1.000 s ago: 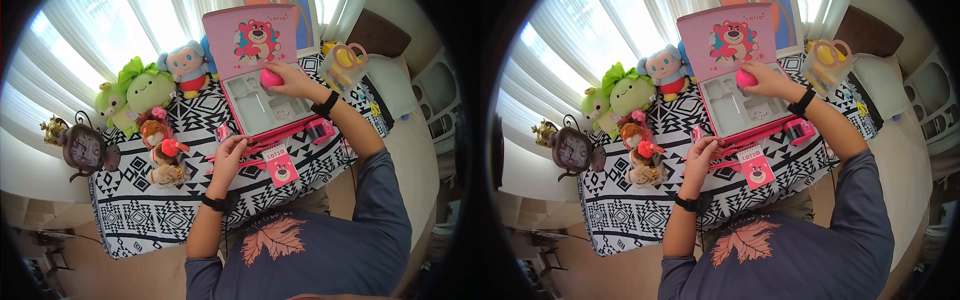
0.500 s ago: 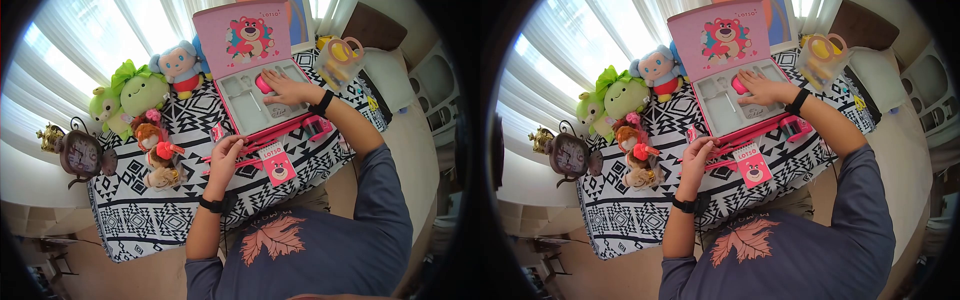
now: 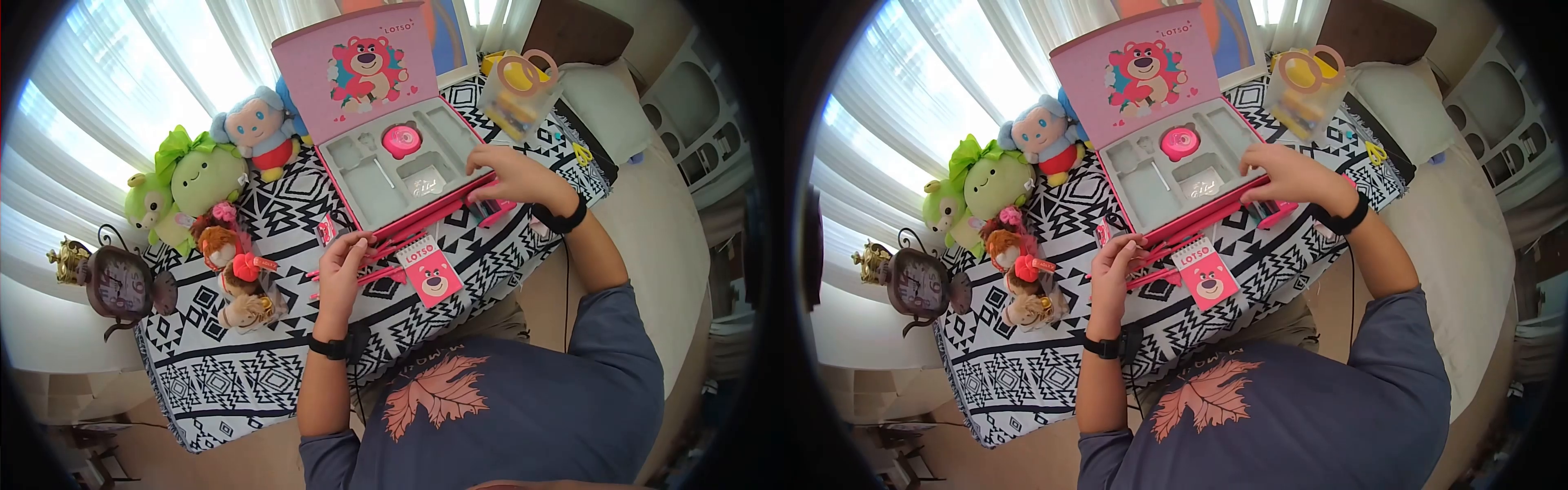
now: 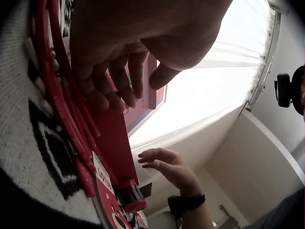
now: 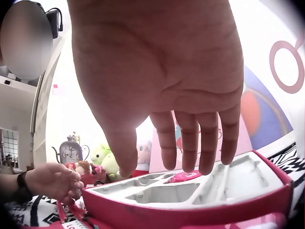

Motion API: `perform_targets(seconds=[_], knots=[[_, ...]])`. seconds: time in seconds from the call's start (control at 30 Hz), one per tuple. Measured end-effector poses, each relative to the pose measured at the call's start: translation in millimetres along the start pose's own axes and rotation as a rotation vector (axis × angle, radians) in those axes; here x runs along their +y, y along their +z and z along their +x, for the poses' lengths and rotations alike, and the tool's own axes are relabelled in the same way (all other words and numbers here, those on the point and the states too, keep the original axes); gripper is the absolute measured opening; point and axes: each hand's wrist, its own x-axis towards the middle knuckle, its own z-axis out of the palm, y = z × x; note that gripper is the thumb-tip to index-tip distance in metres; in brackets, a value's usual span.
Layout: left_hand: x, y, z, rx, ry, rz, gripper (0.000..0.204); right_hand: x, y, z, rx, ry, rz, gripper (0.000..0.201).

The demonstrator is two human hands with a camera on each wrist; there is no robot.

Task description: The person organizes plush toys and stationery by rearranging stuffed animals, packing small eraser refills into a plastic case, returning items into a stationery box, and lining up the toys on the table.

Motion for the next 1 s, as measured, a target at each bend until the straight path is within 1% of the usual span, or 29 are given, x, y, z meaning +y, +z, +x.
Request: perform_targets(seconds=[0.1, 0.17, 0.2, 0.23, 0.3, 0.33, 0.4, 0.43, 0.5, 0.53, 0.57, 0.63, 0.67, 0.7, 0.77, 0.8, 0.83, 0.9, 0.93, 1.0], knots=[[-1.0, 0.4, 0.0, 0.004, 0.004, -0.001, 0.024, 6.7, 13.9, -30.8, -0.039, 0.049, 0.032, 0.052], [-0.9, 0.9, -0.3, 0.005, 0.004, -0.002, 0.024, 15.0, 28.5, -45.0, 0.058, -0.029, 0.073, 0.062], [-0.4, 1.4, -0.7, 0.007, 0.004, 0.002, 0.023, 26.2, 39.7, -49.0, 0.114, -0.058, 0.089, 0.071], [0.3, 2.1, -1.4, 0.005, 0.003, 0.002, 0.023, 24.4, 43.7, -51.6, 0.115, -0.056, 0.090, 0.071], [2.0, 3.4, -2.1, 0.003, 0.009, 0.002, 0.023, 17.6, 51.1, -56.1, 0.216, -0.042, -0.027, 0.076], [0.7, 3.2, -1.8, 0.000, 0.013, 0.002, 0.023, 13.1, 54.0, -55.7, 0.220, -0.042, -0.031, 0.076], [-3.9, 2.7, -1.8, 0.008, 0.016, -0.004, 0.023, 6.3, 56.8, -53.8, 0.065, 0.134, -0.098, 0.081], [-4.3, 2.9, -1.9, 0.004, 0.022, -0.005, 0.023, 11.2, 55.9, -53.3, 0.070, 0.135, -0.103, 0.081], [-4.3, 2.6, -2.2, 0.009, 0.011, -0.011, 0.023, 24.0, 52.0, -48.7, 0.017, -0.069, -0.036, 0.080], [-3.1, 3.2, -2.2, 0.011, 0.006, -0.003, 0.023, 19.9, 43.5, -45.6, 0.014, -0.085, -0.032, 0.085], [-2.8, 2.2, -1.6, 0.016, 0.010, -0.005, 0.023, 13.4, 32.5, -40.1, 0.012, -0.092, -0.035, 0.085], [-3.7, 0.0, -0.9, -0.013, 0.003, 0.024, 0.024, -5.9, 9.9, -26.5, 0.023, -0.146, 0.252, 0.087], [-4.4, -0.9, -0.3, -0.009, 0.004, 0.026, 0.024, -18.2, 1.4, -20.7, 0.036, -0.104, 0.414, 0.090], [-5.2, -1.5, 0.1, -0.019, 0.009, 0.017, 0.024, -23.4, 0.2, -12.1, 0.035, -0.106, 0.417, 0.090], [-4.2, -1.8, -0.4, -0.029, 0.012, 0.011, 0.024, -31.2, -0.7, 5.9, 0.260, -0.188, 0.320, 0.086], [-2.4, -1.3, -1.1, -0.031, 0.005, 0.008, 0.024, -34.5, 2.5, 14.8, 0.293, -0.203, 0.288, 0.087], [-1.2, -0.8, -1.3, -0.031, -0.001, 0.003, 0.024, -29.7, 7.9, 24.1, 0.292, -0.206, 0.288, 0.087], [-1.5, -1.1, -0.7, -0.026, -0.001, 0.004, 0.024, -11.8, 24.8, 45.3, 0.309, -0.302, 0.095, 0.092], [-2.0, -1.6, -0.1, -0.024, -0.004, 0.005, 0.024, -8.3, 30.3, 52.4, 0.296, -0.329, 0.088, 0.095], [-4.2, -2.2, 0.7, -0.020, -0.003, -0.001, 0.024, -3.9, 40.1, 62.1, 0.267, -0.330, 0.114, 0.095]])
